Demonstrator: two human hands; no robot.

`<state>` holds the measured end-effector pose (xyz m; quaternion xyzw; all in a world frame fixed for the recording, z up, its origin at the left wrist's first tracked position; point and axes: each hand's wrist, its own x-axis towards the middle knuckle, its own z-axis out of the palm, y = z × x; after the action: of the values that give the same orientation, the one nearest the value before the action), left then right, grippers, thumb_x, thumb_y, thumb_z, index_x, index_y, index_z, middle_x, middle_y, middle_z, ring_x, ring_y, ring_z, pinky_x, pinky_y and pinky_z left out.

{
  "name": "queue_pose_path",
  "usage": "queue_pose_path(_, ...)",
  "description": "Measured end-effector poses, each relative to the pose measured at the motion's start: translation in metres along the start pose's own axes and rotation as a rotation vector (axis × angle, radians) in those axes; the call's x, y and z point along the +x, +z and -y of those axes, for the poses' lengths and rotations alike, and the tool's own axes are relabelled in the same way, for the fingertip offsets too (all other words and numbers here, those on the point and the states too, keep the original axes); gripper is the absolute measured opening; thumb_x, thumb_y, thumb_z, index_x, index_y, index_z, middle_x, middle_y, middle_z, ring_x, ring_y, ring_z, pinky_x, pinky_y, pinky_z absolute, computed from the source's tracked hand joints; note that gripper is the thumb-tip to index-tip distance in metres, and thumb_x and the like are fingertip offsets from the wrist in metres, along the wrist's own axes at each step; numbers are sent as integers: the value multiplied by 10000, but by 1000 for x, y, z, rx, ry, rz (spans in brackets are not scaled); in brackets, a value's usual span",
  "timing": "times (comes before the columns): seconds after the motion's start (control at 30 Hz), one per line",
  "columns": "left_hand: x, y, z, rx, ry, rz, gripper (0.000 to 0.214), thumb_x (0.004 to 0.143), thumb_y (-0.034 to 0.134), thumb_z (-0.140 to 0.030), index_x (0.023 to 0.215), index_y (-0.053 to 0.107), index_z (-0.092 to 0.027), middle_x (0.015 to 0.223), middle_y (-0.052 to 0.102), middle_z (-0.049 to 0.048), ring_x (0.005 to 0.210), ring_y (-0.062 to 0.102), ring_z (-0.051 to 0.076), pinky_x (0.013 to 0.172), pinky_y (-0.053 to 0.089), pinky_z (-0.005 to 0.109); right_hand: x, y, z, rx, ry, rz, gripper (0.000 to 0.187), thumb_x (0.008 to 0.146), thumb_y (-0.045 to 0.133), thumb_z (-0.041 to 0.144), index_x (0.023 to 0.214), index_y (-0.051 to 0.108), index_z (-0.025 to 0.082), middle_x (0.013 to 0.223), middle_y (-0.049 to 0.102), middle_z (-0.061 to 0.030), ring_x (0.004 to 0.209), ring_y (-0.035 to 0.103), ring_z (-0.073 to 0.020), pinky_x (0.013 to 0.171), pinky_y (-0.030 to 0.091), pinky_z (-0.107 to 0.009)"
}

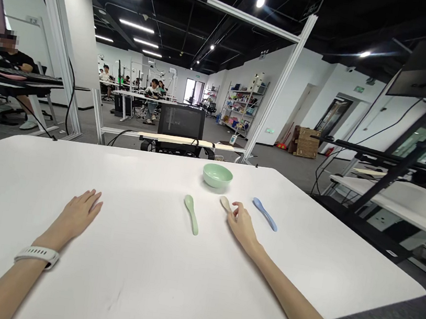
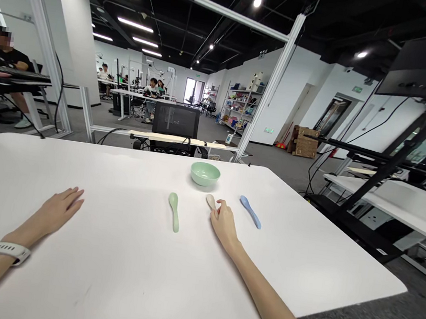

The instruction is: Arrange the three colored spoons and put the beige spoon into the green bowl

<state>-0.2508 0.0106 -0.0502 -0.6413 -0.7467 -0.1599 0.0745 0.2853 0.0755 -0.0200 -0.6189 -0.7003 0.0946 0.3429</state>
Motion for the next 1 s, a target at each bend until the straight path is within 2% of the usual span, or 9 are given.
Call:
queue_pose_path(0.17,0,1,1,-1,0,1,721,960,234,-487,1457,573,-90,1578,552,192,1498,475,333,1224,383,531,7,-3,-6,-67,36,-55,468,978,466,448,1300,584,130,936,685,-114,915,652,-278,810,486,-358)
queue_pose_path(0.23,0,1,1,4,-4,5,719,962,233,-484,1459,571,-90,1582,548,191,1494,481,330,1231,375,528,17,-11,-15,-196,63,-135,496,995,456,455,1302,605,94,1023,700,-176,1009,652,-316,887,480,-402)
queue_pose_path(0.33,-2,-3,-2,9,-10,16,726,974,209,-476,1459,562,-66,1581,541,211,1495,476,341,1231,370,549,31,-26,-39,-497,175,-213,460,964,506,348,1280,651,46,1170,680,-282,1121,627,-393,939,460,-483)
queue_pose_path(0.43,-4,-13,-11,6,54,-40,685,976,229,-430,1461,552,-71,1563,558,219,1493,472,358,1223,367,591,37,-39,-64,-684,303,-182,348,912,567,245,1160,735,68,1152,689,-315,1132,634,-433,891,476,-498)
queue_pose_path(0.57,-4,-35,-44,-69,208,-172,603,987,272,-388,1441,562,-116,1502,618,194,1409,551,338,1192,411,563,36,-48,-69,-662,319,-99,275,900,552,141,1031,791,105,1076,726,-300,1093,673,-412,862,494,-467)
queue_pose_path(0.67,-6,-52,-88,-162,350,-198,516,1021,297,-397,1373,611,-187,1346,711,151,1259,636,298,1101,494,520,34,-45,-43,-469,198,-137,282,903,546,144,1040,787,93,1077,740,-282,1058,683,-376,906,488,-445)
queue_pose_path(0.77,-12,-60,-142,-233,541,-195,452,1047,314,-361,1355,612,-218,1201,733,116,1123,666,254,1012,543,472,24,-28,2,-123,18,-157,286,921,534,225,1043,772,122,1048,757,-205,975,681,-309,910,499,-409)
queue_pose_path(0.87,-16,-58,-195,-224,717,-153,432,1055,323,-327,1410,551,-230,1120,717,92,1022,662,231,904,562,421,2,-2,56,159,-95,-59,259,916,547,329,1008,737,179,966,746,-110,861,663,-258,812,517,-382)
queue_pose_path(1.0,-15,-51,-239,-113,740,-59,449,1039,366,-266,1470,459,-184,1085,698,98,995,653,225,857,546,380,-34,24,112,394,-181,115,143,898,583,348,947,632,223,899,712,-55,775,633,-218,732,511,-349)
